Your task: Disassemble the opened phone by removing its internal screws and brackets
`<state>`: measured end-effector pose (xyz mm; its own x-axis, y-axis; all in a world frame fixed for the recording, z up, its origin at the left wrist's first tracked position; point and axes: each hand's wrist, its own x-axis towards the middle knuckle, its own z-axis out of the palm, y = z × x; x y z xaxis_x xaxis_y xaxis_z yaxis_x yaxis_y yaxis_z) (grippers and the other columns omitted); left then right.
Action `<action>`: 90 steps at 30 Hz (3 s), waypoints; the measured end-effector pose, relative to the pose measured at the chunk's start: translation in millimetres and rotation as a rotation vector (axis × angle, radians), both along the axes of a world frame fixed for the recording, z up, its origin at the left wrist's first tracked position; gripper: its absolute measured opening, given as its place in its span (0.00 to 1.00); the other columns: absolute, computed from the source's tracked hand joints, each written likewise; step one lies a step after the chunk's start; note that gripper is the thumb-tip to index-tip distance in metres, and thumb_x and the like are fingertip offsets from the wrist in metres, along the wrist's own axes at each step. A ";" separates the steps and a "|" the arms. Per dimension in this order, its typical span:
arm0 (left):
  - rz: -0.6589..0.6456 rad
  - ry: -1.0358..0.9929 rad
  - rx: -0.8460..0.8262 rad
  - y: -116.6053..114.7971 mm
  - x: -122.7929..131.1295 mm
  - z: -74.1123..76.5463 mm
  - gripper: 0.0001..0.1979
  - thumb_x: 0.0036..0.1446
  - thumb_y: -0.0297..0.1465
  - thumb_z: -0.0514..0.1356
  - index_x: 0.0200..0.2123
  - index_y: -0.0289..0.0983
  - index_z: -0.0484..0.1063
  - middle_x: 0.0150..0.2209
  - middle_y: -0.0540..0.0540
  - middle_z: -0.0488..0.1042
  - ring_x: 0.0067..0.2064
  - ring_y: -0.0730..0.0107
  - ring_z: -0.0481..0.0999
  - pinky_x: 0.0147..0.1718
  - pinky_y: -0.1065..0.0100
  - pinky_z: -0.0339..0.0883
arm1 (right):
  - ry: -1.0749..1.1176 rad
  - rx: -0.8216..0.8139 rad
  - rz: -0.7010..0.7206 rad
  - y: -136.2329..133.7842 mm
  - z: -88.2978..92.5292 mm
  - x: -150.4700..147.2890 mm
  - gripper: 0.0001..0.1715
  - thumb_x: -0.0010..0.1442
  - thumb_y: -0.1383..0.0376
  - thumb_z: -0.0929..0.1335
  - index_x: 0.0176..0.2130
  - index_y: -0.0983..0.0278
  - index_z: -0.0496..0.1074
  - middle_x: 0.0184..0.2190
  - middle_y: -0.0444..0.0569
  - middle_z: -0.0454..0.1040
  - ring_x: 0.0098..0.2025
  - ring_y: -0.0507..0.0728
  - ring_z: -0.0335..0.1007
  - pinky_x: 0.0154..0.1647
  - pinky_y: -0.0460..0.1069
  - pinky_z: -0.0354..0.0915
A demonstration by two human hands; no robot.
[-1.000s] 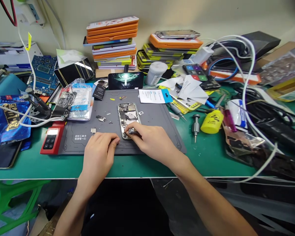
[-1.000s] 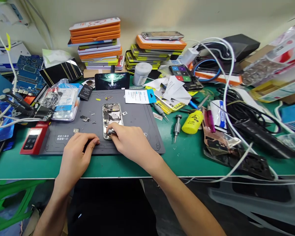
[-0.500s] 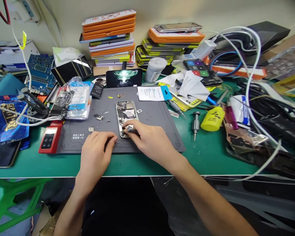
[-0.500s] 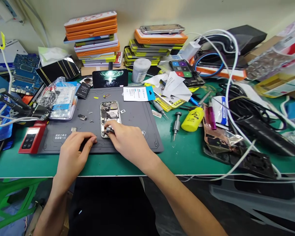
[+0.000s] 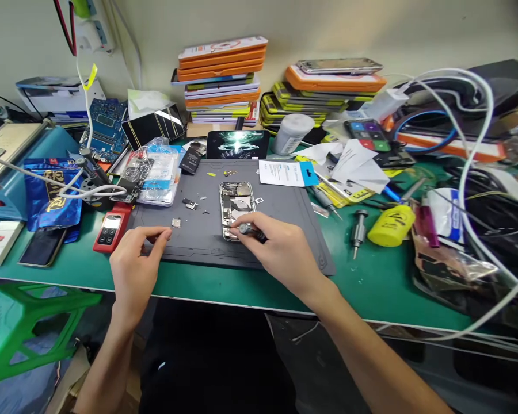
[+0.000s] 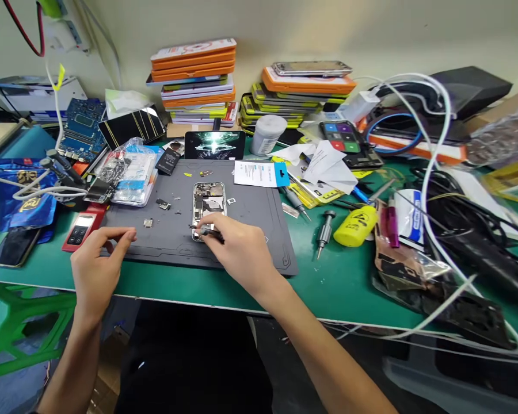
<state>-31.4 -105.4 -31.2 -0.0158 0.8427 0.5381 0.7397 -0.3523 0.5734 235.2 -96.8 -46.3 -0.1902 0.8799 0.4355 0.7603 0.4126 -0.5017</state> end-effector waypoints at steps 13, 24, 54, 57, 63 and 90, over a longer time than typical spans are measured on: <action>-0.187 0.258 -0.110 17.7 41.2 -11.8 0.05 0.72 0.33 0.65 0.42 0.43 0.82 0.42 0.51 0.82 0.45 0.63 0.78 0.41 0.64 0.67 | -0.055 0.085 -0.145 -27.4 -7.2 41.3 0.17 0.70 0.66 0.70 0.57 0.60 0.78 0.29 0.41 0.80 0.24 0.51 0.72 0.29 0.46 0.64; -0.251 0.263 -0.100 17.2 35.5 -13.5 0.07 0.74 0.32 0.63 0.47 0.42 0.83 0.45 0.48 0.79 0.47 0.62 0.78 0.49 0.62 0.70 | -0.054 0.040 -0.324 -35.1 -23.2 59.7 0.16 0.69 0.64 0.69 0.53 0.59 0.82 0.26 0.40 0.77 0.22 0.51 0.67 0.25 0.47 0.58; -0.221 0.369 -0.064 16.4 39.3 -15.2 0.08 0.72 0.37 0.65 0.48 0.42 0.81 0.46 0.45 0.79 0.47 0.60 0.76 0.46 0.63 0.69 | 0.086 0.067 -0.275 -26.8 -23.5 59.7 0.27 0.73 0.64 0.63 0.68 0.58 0.68 0.50 0.56 0.76 0.54 0.64 0.76 0.59 0.62 0.74; -0.188 0.386 -0.057 20.2 45.9 -15.3 0.06 0.74 0.35 0.63 0.47 0.41 0.81 0.45 0.46 0.79 0.47 0.61 0.78 0.41 0.66 0.68 | 0.078 0.095 -0.309 -25.9 -26.3 59.6 0.22 0.74 0.63 0.64 0.64 0.59 0.73 0.50 0.57 0.76 0.55 0.65 0.77 0.60 0.63 0.74; -0.171 0.375 -0.055 23.4 50.8 -16.8 0.07 0.74 0.35 0.63 0.50 0.41 0.80 0.50 0.45 0.78 0.46 0.64 0.80 0.38 0.69 0.68 | 0.063 0.134 -0.388 -25.8 -30.9 60.1 0.22 0.73 0.64 0.64 0.63 0.61 0.73 0.54 0.60 0.74 0.59 0.67 0.75 0.62 0.64 0.74; -0.359 0.357 -0.103 -120.2 -61.8 -114.3 0.15 0.74 0.43 0.62 0.48 0.36 0.77 0.43 0.46 0.79 0.38 0.70 0.79 0.38 0.65 0.78 | 0.088 0.267 -0.346 -212.9 -138.3 55.3 0.13 0.74 0.66 0.66 0.52 0.51 0.77 0.32 0.44 0.77 0.27 0.57 0.77 0.26 0.53 0.77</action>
<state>-93.2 -225.6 -145.5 0.4537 0.8103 0.3710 0.7388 -0.5748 0.3519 290.5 -309.7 -184.6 0.1434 0.7400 0.6571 0.8355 0.2654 -0.4812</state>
